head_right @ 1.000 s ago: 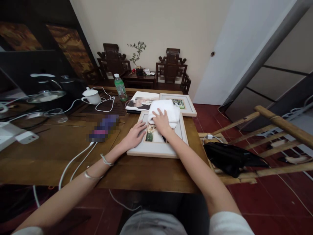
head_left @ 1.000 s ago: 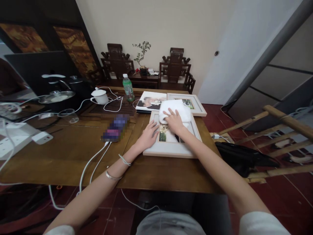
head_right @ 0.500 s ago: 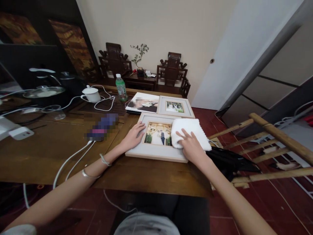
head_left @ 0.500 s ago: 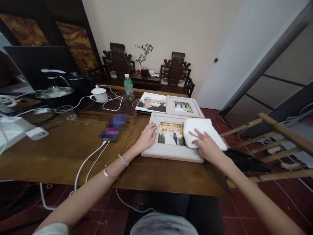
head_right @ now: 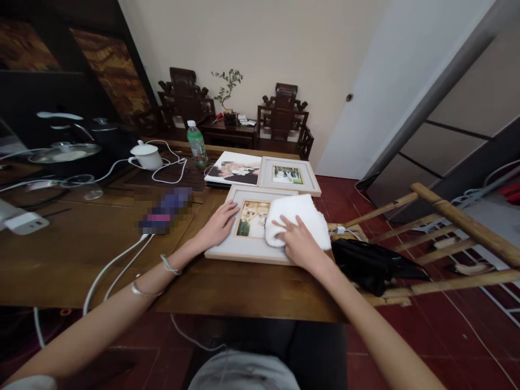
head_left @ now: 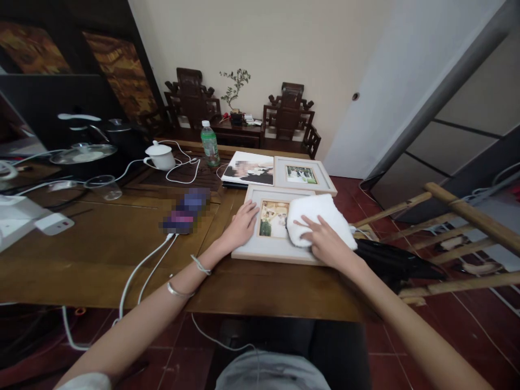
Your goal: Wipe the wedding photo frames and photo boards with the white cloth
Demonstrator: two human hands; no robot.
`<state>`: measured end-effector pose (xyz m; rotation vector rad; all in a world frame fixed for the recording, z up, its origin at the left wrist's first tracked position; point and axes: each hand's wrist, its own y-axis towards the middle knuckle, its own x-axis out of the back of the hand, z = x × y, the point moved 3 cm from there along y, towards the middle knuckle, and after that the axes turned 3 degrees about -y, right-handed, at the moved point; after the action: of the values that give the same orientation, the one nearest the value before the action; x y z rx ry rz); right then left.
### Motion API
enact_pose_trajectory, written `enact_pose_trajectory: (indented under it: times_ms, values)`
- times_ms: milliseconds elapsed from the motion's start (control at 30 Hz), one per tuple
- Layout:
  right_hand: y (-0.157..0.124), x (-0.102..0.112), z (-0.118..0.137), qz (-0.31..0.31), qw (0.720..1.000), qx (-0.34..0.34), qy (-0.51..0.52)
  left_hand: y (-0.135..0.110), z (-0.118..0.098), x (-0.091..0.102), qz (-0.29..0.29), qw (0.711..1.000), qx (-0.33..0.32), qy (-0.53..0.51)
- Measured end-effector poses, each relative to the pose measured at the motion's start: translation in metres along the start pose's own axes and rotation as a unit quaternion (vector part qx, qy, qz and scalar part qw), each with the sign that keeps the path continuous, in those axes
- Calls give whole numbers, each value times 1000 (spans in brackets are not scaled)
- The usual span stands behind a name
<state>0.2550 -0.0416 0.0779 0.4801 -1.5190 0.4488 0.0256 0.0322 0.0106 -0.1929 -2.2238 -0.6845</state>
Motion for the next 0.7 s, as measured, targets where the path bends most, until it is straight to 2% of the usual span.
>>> enact_pose_trajectory:
  times_ms: [100,200,267,333,400,500,600,700]
  values:
    - [38,-4,-26,-32,998,-17,-51,0,0,0,4,1000,-1,-3]
    - [67,0,-47,-77,990,-68,-98,0,1,0,-1,1000,-3,-5]
    - [77,1,-51,-98,983,-91,-127,1,2,1,-6,1000,-3,-4]
    - [80,-3,-47,-80,982,-83,-149,1,2,1,-9,1000,-4,-2]
    - [74,-10,-36,-51,983,-66,-165,1,1,2,-11,1000,-6,-3]
    - [50,-12,-14,-23,985,-51,-166,1,-1,2,-14,1000,-6,-8]
    - [15,1,12,30,990,-15,-135,1,-1,1,-15,1000,2,-7]
    - [-18,23,38,79,994,19,-78,0,0,0,-16,1000,8,-2]
